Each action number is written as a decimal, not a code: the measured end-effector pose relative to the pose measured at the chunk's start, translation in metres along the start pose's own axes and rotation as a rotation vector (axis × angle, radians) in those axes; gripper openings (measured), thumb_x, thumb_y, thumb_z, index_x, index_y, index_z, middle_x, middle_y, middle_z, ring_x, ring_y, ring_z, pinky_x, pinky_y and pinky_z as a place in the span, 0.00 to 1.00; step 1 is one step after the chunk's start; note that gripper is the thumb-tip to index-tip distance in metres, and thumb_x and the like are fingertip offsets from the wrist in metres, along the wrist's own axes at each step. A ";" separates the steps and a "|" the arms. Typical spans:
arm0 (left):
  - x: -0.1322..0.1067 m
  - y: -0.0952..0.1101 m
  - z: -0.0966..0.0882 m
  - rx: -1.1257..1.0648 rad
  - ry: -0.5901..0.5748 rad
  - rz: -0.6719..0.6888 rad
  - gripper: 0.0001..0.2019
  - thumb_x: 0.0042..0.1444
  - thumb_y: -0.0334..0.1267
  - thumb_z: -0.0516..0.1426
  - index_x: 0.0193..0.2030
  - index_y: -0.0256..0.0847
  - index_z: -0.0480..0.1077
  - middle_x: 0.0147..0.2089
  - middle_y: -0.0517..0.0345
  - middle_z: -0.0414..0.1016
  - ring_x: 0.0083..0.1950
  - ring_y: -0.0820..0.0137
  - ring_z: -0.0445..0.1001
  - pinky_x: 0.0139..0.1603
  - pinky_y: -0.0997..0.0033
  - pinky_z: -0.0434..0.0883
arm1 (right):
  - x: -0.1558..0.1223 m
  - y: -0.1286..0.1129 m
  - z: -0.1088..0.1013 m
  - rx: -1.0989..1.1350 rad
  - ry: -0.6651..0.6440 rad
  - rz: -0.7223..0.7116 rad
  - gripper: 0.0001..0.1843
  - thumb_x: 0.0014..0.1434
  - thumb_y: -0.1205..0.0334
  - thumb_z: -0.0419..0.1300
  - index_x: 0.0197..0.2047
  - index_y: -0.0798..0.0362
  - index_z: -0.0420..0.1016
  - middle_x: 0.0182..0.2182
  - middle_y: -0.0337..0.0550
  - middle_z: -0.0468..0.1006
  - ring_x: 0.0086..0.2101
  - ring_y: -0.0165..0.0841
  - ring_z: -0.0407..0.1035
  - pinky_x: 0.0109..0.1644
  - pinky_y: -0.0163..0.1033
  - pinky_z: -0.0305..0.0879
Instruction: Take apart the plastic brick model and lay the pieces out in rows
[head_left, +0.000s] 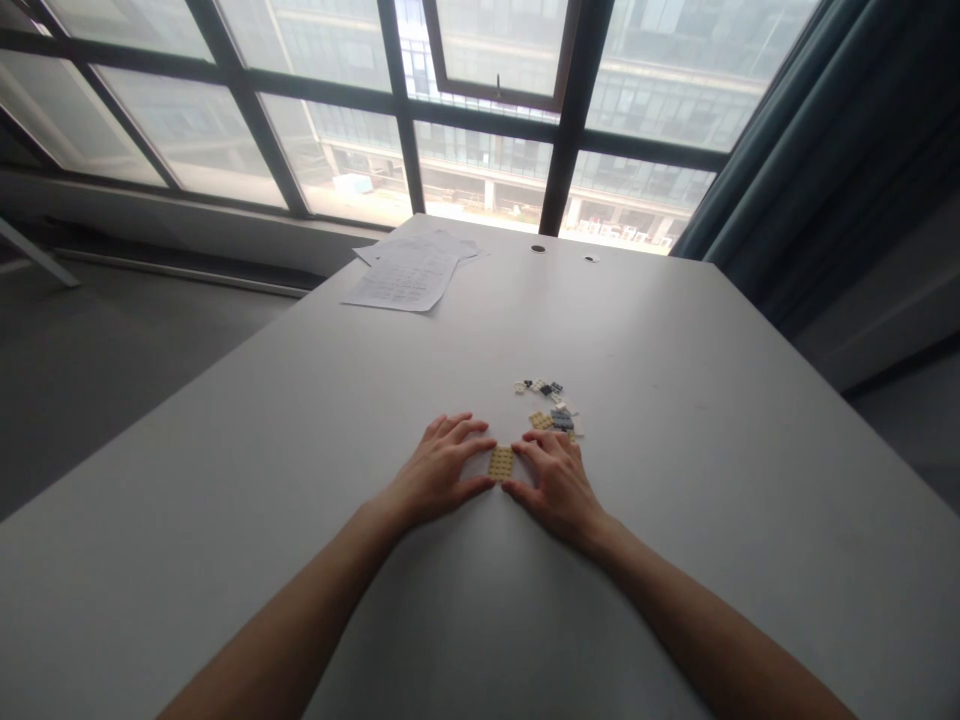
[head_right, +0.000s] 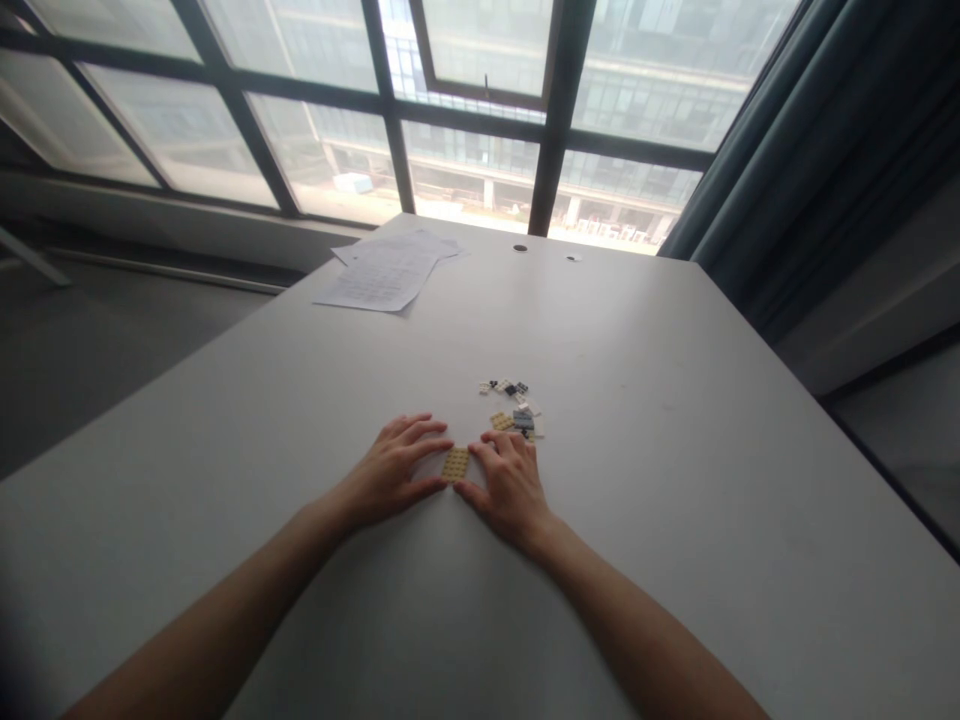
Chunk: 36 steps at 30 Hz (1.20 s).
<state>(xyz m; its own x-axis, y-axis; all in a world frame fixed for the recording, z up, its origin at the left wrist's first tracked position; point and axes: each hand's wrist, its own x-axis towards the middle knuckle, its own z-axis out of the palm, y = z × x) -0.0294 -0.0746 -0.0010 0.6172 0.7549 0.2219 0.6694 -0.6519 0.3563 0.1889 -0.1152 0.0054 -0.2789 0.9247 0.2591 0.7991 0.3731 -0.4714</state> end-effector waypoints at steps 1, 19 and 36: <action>0.000 0.000 0.000 -0.001 0.004 0.002 0.22 0.54 0.49 0.60 0.55 0.48 0.69 0.61 0.51 0.65 0.66 0.52 0.56 0.66 0.42 0.49 | 0.000 0.000 0.000 0.000 0.000 0.000 0.23 0.53 0.51 0.65 0.51 0.49 0.73 0.52 0.48 0.70 0.53 0.45 0.60 0.57 0.51 0.55; 0.001 0.003 -0.002 -0.024 0.047 -0.010 0.26 0.56 0.52 0.57 0.59 0.44 0.64 0.60 0.49 0.66 0.66 0.54 0.57 0.66 0.47 0.51 | 0.004 0.010 -0.008 0.056 0.160 0.048 0.21 0.56 0.56 0.62 0.52 0.51 0.71 0.50 0.48 0.72 0.51 0.44 0.62 0.57 0.49 0.57; 0.000 0.004 -0.002 0.040 0.068 0.022 0.22 0.57 0.48 0.57 0.57 0.44 0.65 0.59 0.51 0.67 0.66 0.54 0.56 0.66 0.48 0.52 | 0.026 0.025 -0.012 -0.280 0.183 0.191 0.10 0.56 0.63 0.59 0.42 0.51 0.75 0.50 0.46 0.71 0.49 0.42 0.60 0.49 0.45 0.56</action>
<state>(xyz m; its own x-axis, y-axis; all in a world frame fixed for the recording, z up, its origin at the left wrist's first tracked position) -0.0276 -0.0768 0.0020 0.6030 0.7429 0.2907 0.6732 -0.6694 0.3142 0.2074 -0.0825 0.0106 -0.0313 0.9374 0.3469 0.9491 0.1368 -0.2839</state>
